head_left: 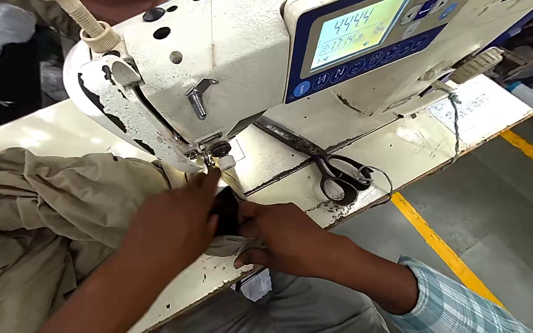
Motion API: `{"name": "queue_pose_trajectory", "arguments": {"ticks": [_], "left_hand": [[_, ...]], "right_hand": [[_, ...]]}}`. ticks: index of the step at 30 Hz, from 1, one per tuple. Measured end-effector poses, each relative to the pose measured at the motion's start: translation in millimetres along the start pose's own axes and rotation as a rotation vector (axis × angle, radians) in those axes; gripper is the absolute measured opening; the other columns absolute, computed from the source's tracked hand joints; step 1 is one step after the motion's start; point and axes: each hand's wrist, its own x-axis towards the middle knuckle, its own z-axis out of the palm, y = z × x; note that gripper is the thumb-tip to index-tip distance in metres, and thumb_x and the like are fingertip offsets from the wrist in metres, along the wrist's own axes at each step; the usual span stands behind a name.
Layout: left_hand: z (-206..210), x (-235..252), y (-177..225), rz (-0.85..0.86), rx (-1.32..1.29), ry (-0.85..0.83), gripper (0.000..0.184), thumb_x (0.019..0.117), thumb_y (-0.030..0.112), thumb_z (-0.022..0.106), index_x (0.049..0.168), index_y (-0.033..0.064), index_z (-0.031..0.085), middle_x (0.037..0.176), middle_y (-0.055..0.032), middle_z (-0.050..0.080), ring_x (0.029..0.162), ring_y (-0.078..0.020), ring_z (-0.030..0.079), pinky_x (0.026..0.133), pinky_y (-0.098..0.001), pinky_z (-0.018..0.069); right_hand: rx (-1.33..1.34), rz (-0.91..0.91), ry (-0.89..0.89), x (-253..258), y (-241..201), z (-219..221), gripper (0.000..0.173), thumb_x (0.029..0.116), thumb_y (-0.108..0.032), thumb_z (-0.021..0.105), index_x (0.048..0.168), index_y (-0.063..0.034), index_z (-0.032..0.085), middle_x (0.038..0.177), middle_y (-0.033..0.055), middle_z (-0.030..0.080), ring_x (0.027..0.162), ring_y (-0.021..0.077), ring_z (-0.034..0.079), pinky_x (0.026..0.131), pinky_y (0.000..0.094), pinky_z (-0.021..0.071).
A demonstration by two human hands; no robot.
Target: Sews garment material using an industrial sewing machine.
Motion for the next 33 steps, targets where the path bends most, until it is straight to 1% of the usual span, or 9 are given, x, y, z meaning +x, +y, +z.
{"name": "queue_pose_trajectory", "arguments": {"ticks": [3,7,11,14,16,18,20,25,33], "left_hand": [[-2,8,-13,0.022,0.138,-0.113,0.051,0.0815,0.041,0.080,0.123,0.0115,0.073,0.113,-0.0098,0.073,0.081,-0.0322,0.073,0.063,-0.0535,0.0588],[0,13,1,0.175,0.022,-0.004,0.017,0.0833,0.025,0.078,0.084,0.0109,0.070,0.081,-0.0047,0.064,0.062,-0.0239,0.065,0.048,-0.0447,0.0536],[23,5,-9,-0.086,-0.255,0.204,0.030,0.0851,0.031,0.073,0.109,0.0124,0.077,0.093,-0.0054,0.074,0.081,-0.0242,0.072,0.068,-0.0513,0.0589],[34,4,1,-0.099,-0.256,0.285,0.020,0.0877,0.021,0.068,0.100,0.0123,0.081,0.083,-0.0051,0.069,0.071,-0.0228,0.068,0.060,-0.0465,0.0571],[33,6,6,-0.097,-0.282,0.271,0.022,0.0910,0.019,0.063,0.104,0.0124,0.080,0.081,-0.0032,0.064,0.068,-0.0205,0.064,0.056,-0.0422,0.0535],[33,11,5,-0.093,-0.313,0.256,0.026,0.0901,0.020,0.061,0.106,0.0114,0.080,0.085,-0.0041,0.066,0.072,-0.0206,0.065,0.059,-0.0427,0.0541],[34,14,6,-0.082,-0.347,0.229,0.030,0.0893,0.019,0.061,0.113,0.0105,0.077,0.102,-0.0091,0.068,0.082,-0.0230,0.068,0.066,-0.0443,0.0566],[41,10,-1,-0.084,-0.406,0.235,0.037,0.0877,0.022,0.062,0.123,0.0152,0.074,0.127,-0.0043,0.067,0.088,-0.0148,0.068,0.067,-0.0367,0.0563],[39,15,3,0.015,-0.361,0.183,0.026,0.0834,0.011,0.069,0.108,0.0074,0.075,0.116,-0.0089,0.071,0.098,-0.0252,0.072,0.076,-0.0470,0.0594]], "right_hand": [[-0.005,-0.008,-0.010,0,1,-1,0.041,0.0972,-0.054,0.065,0.106,-0.0149,0.076,0.102,0.0034,0.062,0.084,0.0158,0.063,0.066,0.0375,0.0512],[0.001,-0.032,0.038,-4,4,3,0.053,0.0917,-0.065,0.065,0.093,-0.0132,0.075,0.099,0.0024,0.062,0.082,0.0147,0.062,0.064,0.0366,0.0494],[0.126,-0.020,0.127,-8,5,6,0.060,0.0982,-0.068,0.050,0.087,-0.0128,0.072,0.092,0.0001,0.060,0.077,0.0118,0.059,0.062,0.0341,0.0480],[0.201,0.081,0.528,-4,4,7,0.043,0.1057,-0.046,0.053,0.079,-0.0154,0.068,0.079,-0.0040,0.060,0.064,0.0078,0.057,0.053,0.0299,0.0482],[-0.012,0.162,0.718,8,-3,3,0.022,0.0979,-0.035,0.065,0.087,-0.0161,0.067,0.086,-0.0014,0.058,0.062,0.0113,0.056,0.048,0.0304,0.0457],[-0.201,0.258,0.626,21,-9,-3,0.031,0.0860,-0.034,0.077,0.105,-0.0122,0.066,0.095,0.0052,0.059,0.067,0.0196,0.061,0.049,0.0365,0.0486],[-0.282,0.327,0.502,33,-6,-7,0.037,0.0866,-0.034,0.076,0.112,-0.0091,0.064,0.090,0.0074,0.062,0.066,0.0235,0.064,0.050,0.0406,0.0487],[-0.316,0.315,0.495,38,4,-18,0.022,0.1010,-0.026,0.056,0.087,-0.0116,0.065,0.066,0.0036,0.057,0.061,0.0232,0.062,0.049,0.0411,0.0447],[-0.296,0.246,0.595,29,-7,-17,0.021,0.1050,-0.027,0.058,0.098,-0.0104,0.068,0.063,0.0023,0.056,0.054,0.0213,0.058,0.045,0.0391,0.0422]]}}
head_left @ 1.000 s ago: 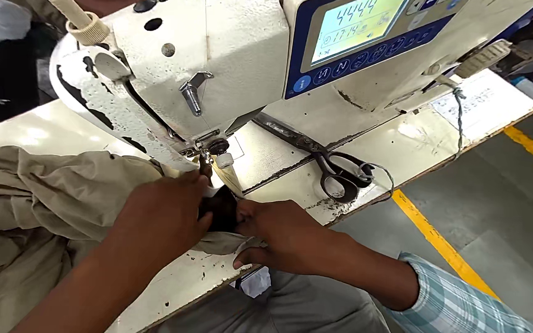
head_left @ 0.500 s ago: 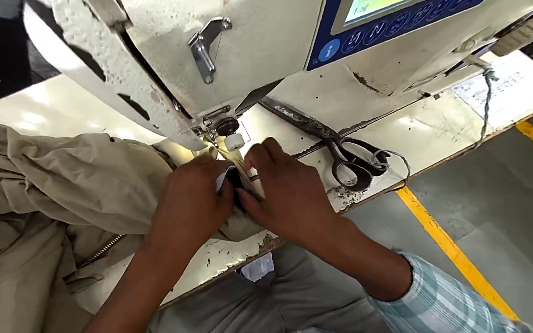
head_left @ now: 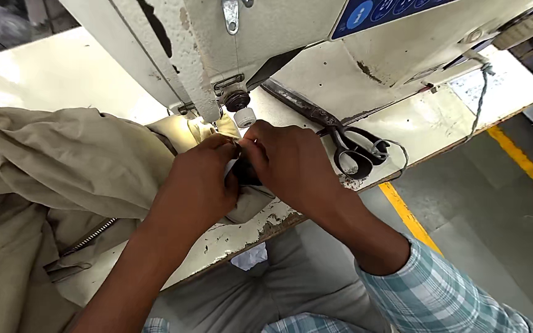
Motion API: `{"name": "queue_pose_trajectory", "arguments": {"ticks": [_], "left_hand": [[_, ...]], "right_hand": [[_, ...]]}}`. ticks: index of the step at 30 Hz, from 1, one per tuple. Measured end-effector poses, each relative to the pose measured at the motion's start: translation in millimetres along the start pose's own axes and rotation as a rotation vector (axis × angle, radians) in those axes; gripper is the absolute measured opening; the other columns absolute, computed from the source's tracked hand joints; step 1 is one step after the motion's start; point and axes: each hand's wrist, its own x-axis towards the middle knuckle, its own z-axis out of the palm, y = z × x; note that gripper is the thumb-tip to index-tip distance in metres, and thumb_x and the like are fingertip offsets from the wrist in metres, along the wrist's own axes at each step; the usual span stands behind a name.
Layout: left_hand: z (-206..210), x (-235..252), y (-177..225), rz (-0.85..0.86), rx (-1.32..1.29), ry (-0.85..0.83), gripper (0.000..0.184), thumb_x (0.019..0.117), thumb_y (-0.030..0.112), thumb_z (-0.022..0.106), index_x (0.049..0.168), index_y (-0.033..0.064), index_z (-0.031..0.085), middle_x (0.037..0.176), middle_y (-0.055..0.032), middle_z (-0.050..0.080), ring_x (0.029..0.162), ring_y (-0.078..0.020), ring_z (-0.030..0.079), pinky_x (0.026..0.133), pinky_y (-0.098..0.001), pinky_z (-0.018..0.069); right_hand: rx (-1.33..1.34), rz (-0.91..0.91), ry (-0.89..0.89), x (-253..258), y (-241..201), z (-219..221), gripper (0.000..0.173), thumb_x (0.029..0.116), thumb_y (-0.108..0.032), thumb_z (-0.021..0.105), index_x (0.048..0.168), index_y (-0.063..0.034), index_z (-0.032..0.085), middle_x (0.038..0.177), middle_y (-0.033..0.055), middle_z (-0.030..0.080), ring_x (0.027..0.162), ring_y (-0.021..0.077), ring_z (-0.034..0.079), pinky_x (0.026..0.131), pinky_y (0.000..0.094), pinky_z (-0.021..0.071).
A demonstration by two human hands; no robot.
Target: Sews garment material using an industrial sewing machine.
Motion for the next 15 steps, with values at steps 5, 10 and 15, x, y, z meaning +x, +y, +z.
{"name": "queue_pose_trajectory", "arguments": {"ticks": [5,10,15], "left_hand": [[-8,5,-6,-0.001,-0.026,-0.057,0.028,0.0863,0.018,0.063,0.111,0.0131,0.076,0.109,-0.0035,0.071,0.091,-0.0189,0.070,0.073,-0.0441,0.0583],[-18,14,-6,-0.028,-0.088,-0.141,0.027,0.0889,0.015,0.060,0.110,0.0089,0.076,0.102,-0.0042,0.067,0.089,-0.0197,0.067,0.073,-0.0457,0.0560],[-32,19,-1,-0.116,-0.099,-0.263,0.034,0.0954,0.014,0.053,0.122,0.0084,0.073,0.132,-0.0126,0.067,0.133,-0.0311,0.057,0.106,-0.0565,0.0470]], "right_hand": [[-0.075,-0.121,0.010,-2,9,-6,0.019,0.1048,-0.028,0.056,0.104,-0.0113,0.066,0.069,0.0016,0.058,0.056,0.0200,0.060,0.047,0.0377,0.0450],[-0.060,-0.609,-0.238,-26,35,-32,0.042,0.0923,-0.002,0.061,0.132,-0.0147,0.063,0.135,0.0030,0.064,0.106,0.0250,0.062,0.081,0.0396,0.0523],[-0.155,-0.835,-0.219,10,41,-14,0.037,0.0837,-0.017,0.072,0.120,-0.0126,0.068,0.100,0.0039,0.069,0.086,0.0256,0.059,0.067,0.0389,0.0447]]}}
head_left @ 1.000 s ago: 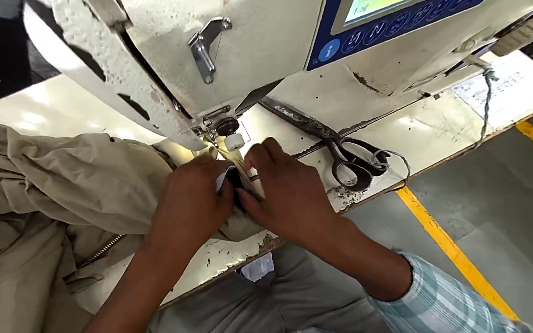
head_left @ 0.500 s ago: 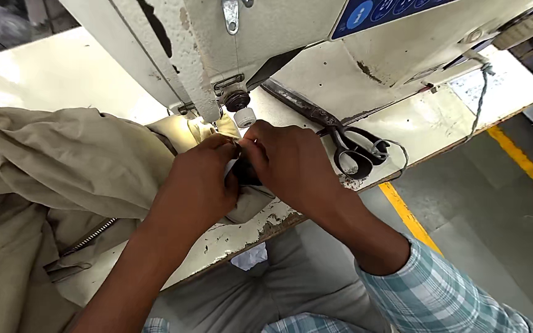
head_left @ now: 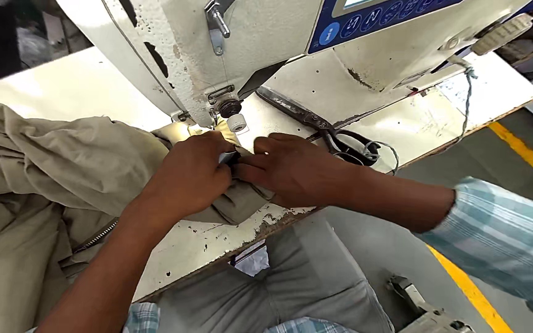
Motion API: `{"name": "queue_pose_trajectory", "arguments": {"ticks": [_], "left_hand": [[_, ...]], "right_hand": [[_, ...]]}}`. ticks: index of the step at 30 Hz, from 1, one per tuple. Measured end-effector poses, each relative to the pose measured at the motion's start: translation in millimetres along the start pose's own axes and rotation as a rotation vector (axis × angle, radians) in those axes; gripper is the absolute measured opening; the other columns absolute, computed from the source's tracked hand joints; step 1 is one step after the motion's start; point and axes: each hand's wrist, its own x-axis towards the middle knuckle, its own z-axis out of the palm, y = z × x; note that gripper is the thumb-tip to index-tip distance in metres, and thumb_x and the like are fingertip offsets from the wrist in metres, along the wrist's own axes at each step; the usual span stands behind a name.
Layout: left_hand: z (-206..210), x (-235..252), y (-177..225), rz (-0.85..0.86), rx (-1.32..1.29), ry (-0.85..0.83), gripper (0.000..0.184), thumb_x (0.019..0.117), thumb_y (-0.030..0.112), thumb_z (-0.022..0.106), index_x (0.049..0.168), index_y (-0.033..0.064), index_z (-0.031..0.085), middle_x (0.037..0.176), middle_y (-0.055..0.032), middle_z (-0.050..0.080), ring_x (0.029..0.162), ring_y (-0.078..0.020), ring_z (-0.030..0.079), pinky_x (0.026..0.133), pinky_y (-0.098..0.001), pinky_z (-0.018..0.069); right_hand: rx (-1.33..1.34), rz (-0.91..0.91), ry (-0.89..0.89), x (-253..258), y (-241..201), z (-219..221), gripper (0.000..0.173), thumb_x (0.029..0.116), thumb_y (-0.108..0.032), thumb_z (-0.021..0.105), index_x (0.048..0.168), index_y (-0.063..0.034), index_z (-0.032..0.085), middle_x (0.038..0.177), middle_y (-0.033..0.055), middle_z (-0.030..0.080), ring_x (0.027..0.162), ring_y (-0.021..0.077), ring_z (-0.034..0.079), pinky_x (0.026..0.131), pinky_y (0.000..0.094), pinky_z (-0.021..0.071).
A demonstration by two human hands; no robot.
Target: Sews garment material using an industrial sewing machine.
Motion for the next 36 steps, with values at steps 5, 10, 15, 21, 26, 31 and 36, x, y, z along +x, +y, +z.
{"name": "queue_pose_trajectory", "arguments": {"ticks": [5,10,15,21,26,31,36], "left_hand": [[-2,0,-8,-0.021,-0.075,-0.030,0.035,0.0952,0.021,0.051,0.122,0.0168,0.074,0.134,-0.0027,0.067,0.135,-0.0214,0.054,0.108,-0.0507,0.0458],[12,-2,-3,0.031,-0.017,0.069,0.033,0.0914,0.023,0.053,0.115,0.0158,0.076,0.121,-0.0044,0.069,0.117,-0.0213,0.064,0.091,-0.0504,0.0540],[30,-6,1,0.014,0.079,0.170,0.027,0.0865,0.025,0.056,0.102,0.0177,0.076,0.107,0.0021,0.065,0.090,-0.0160,0.067,0.067,-0.0452,0.0560],[40,-6,9,0.027,0.179,0.193,0.021,0.0889,0.023,0.052,0.096,0.0147,0.071,0.106,-0.0032,0.063,0.078,-0.0231,0.066,0.056,-0.0471,0.0531],[34,-14,8,-0.008,0.130,0.260,0.026,0.0923,0.027,0.062,0.111,0.0138,0.075,0.122,-0.0062,0.066,0.083,-0.0219,0.070,0.064,-0.0460,0.0587],[38,-25,-2,-0.043,0.065,0.388,0.022,0.0829,0.029,0.073,0.100,0.0168,0.080,0.087,0.0036,0.064,0.061,-0.0088,0.056,0.052,-0.0326,0.0500],[35,-21,2,-0.050,0.019,0.334,0.018,0.0830,0.021,0.074,0.099,0.0189,0.082,0.085,0.0073,0.066,0.063,-0.0042,0.058,0.054,-0.0269,0.0516]], "right_hand": [[0.120,-0.030,0.048,11,12,16,0.026,0.0848,-0.031,0.075,0.103,-0.0129,0.074,0.095,0.0015,0.068,0.083,0.0222,0.060,0.062,0.0361,0.0467],[0.246,-0.005,0.190,1,-2,32,0.007,0.0805,-0.008,0.073,0.087,-0.0098,0.076,0.095,0.0017,0.071,0.084,0.0219,0.060,0.062,0.0349,0.0468],[0.445,0.181,0.285,-6,-19,47,0.007,0.0828,-0.009,0.067,0.084,-0.0098,0.074,0.091,0.0001,0.068,0.083,0.0184,0.057,0.063,0.0328,0.0440],[0.617,0.229,0.253,-9,-19,47,0.011,0.0834,-0.004,0.065,0.081,-0.0082,0.074,0.090,0.0005,0.067,0.087,0.0160,0.055,0.073,0.0320,0.0433],[0.573,0.247,0.251,-9,-19,45,0.010,0.0848,-0.009,0.067,0.084,-0.0102,0.077,0.088,-0.0019,0.065,0.085,0.0139,0.055,0.071,0.0305,0.0434],[0.561,0.254,0.253,-10,-22,47,0.010,0.0899,-0.016,0.069,0.088,-0.0113,0.078,0.083,-0.0037,0.061,0.083,0.0121,0.053,0.069,0.0283,0.0427],[0.580,0.255,0.275,-9,-21,50,0.012,0.0907,-0.016,0.067,0.084,-0.0110,0.076,0.082,-0.0045,0.061,0.082,0.0100,0.053,0.069,0.0272,0.0413]]}}
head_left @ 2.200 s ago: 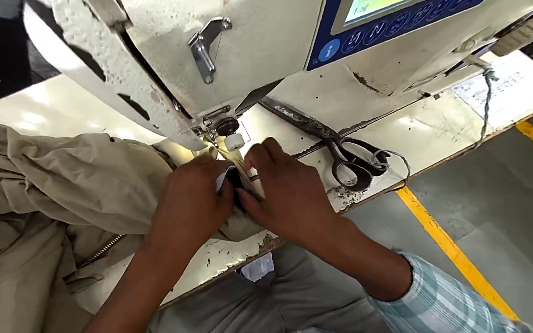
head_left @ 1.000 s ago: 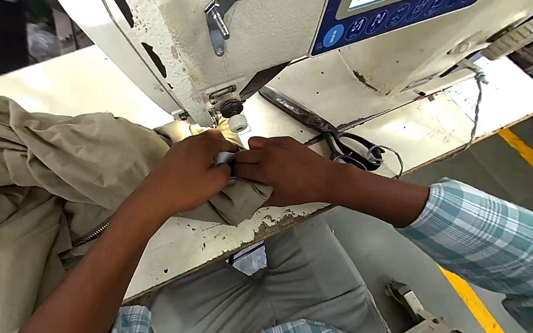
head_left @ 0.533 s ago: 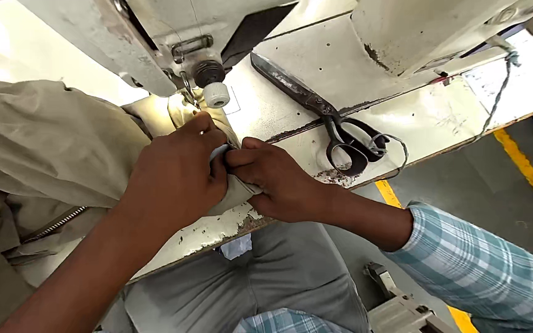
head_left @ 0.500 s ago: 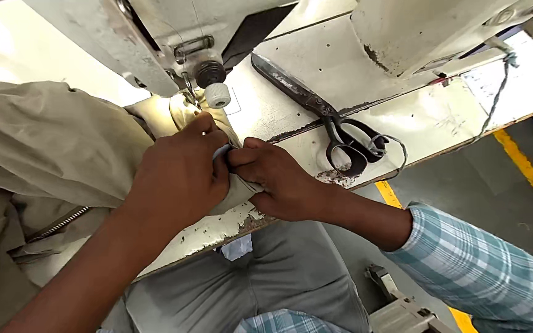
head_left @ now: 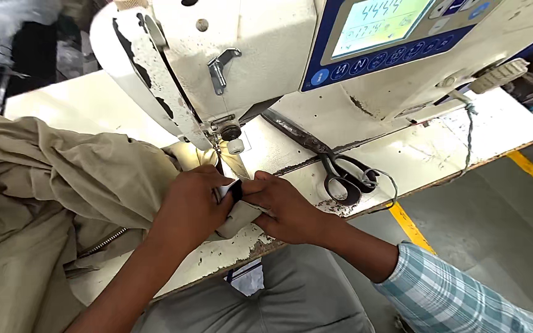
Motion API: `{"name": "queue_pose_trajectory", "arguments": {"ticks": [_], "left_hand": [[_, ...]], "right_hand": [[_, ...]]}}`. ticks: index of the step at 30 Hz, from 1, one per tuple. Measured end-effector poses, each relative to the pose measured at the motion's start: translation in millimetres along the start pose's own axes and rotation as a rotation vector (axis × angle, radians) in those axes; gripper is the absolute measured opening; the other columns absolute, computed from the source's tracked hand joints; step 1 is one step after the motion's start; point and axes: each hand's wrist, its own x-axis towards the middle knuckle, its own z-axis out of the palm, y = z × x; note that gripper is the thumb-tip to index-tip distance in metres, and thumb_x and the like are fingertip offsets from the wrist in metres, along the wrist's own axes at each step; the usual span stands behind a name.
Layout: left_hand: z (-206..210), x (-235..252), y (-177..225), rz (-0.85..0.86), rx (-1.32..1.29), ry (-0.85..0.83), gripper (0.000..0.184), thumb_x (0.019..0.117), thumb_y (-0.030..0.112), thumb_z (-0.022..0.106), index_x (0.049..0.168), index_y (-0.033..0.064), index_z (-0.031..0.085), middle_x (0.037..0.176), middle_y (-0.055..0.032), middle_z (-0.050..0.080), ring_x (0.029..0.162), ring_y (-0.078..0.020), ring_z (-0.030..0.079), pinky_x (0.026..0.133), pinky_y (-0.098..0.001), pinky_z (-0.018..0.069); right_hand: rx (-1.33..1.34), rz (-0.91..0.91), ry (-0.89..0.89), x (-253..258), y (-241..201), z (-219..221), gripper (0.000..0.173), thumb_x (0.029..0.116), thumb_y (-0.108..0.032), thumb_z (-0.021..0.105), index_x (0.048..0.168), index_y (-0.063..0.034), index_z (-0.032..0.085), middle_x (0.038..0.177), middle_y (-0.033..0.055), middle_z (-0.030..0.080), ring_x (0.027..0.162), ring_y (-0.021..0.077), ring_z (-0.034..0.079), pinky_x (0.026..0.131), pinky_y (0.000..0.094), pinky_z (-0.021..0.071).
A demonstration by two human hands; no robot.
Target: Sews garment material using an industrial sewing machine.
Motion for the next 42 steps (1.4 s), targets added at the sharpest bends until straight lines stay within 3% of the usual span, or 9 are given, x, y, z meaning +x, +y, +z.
{"name": "queue_pose_trajectory", "arguments": {"ticks": [9,14,18,22,28,31,33,37,42], "left_hand": [[-3,-3,3,0.151,0.021,-0.159,0.025,0.1002,0.021,0.056,0.114,0.0139,0.076,0.095,0.0019,0.064,0.074,-0.0104,0.062,0.064,-0.0316,0.0554],[-3,-12,6,0.185,0.122,-0.220,0.039,0.0885,0.003,0.061,0.126,0.0103,0.071,0.114,-0.0048,0.068,0.098,-0.0258,0.067,0.081,-0.0463,0.0583],[1,-13,8,0.175,0.182,-0.210,0.041,0.0881,0.004,0.065,0.129,0.0101,0.070,0.122,-0.0086,0.064,0.093,-0.0274,0.067,0.075,-0.0466,0.0596],[2,-12,8,0.198,0.207,-0.170,0.025,0.0908,0.006,0.066,0.114,0.0085,0.074,0.151,-0.0090,0.051,0.092,-0.0289,0.069,0.073,-0.0470,0.0607],[2,-11,-2,0.264,0.171,-0.147,0.022,0.0939,0.013,0.058,0.106,0.0088,0.076,0.135,-0.0049,0.065,0.106,-0.0269,0.070,0.082,-0.0482,0.0603],[3,-10,-3,0.270,0.179,-0.137,0.024,0.0940,0.013,0.053,0.104,0.0080,0.075,0.136,-0.0039,0.065,0.106,-0.0261,0.070,0.082,-0.0471,0.0600],[4,-11,-3,0.254,0.184,-0.143,0.025,0.0931,0.013,0.053,0.103,0.0084,0.076,0.139,-0.0047,0.064,0.105,-0.0268,0.070,0.081,-0.0474,0.0599],[7,-14,-7,0.229,0.168,-0.084,0.032,0.0932,0.016,0.051,0.111,0.0118,0.077,0.136,-0.0121,0.056,0.090,-0.0272,0.068,0.068,-0.0456,0.0599],[11,-17,-9,0.255,0.167,-0.051,0.026,0.0897,0.017,0.054,0.104,0.0114,0.076,0.116,-0.0065,0.069,0.094,-0.0274,0.068,0.072,-0.0452,0.0589]], "right_hand": [[0.011,-0.015,0.009,0,0,0,0.012,0.0891,-0.014,0.067,0.088,-0.0106,0.079,0.085,-0.0041,0.065,0.082,0.0101,0.054,0.070,0.0277,0.0425],[0.013,0.170,0.095,-8,-38,-22,0.023,0.0889,-0.005,0.060,0.108,-0.0120,0.071,0.108,-0.0012,0.065,0.093,0.0105,0.064,0.073,0.0310,0.0575],[-0.090,0.517,0.245,-8,-62,-25,0.047,0.0937,-0.050,0.065,0.123,-0.0123,0.062,0.100,0.0008,0.062,0.069,0.0094,0.063,0.055,0.0310,0.0544],[-0.290,0.428,0.227,4,-56,-8,0.017,0.0924,-0.024,0.065,0.098,-0.0103,0.072,0.079,0.0000,0.063,0.064,0.0140,0.061,0.052,0.0344,0.0503],[-0.166,0.396,0.096,21,-37,-33,0.035,0.1019,-0.031,0.052,0.078,-0.0119,0.069,0.067,0.0003,0.060,0.061,0.0159,0.060,0.053,0.0412,0.0478],[-0.121,0.519,0.094,61,-2,-44,0.030,0.1021,-0.033,0.060,0.102,-0.0054,0.072,0.087,0.0101,0.068,0.080,0.0268,0.067,0.070,0.0516,0.0543],[-0.149,0.621,0.057,85,10,-37,0.026,0.0926,-0.031,0.074,0.094,-0.0056,0.069,0.085,0.0123,0.067,0.083,0.0316,0.067,0.068,0.0548,0.0519],[-0.160,0.592,0.070,81,7,-39,0.023,0.0939,-0.026,0.073,0.097,-0.0042,0.067,0.082,0.0106,0.066,0.079,0.0285,0.067,0.069,0.0507,0.0529],[-0.226,0.572,-0.055,37,-51,-50,0.038,0.0926,-0.052,0.071,0.099,-0.0155,0.071,0.070,-0.0047,0.064,0.061,0.0112,0.062,0.056,0.0376,0.0532]]}}
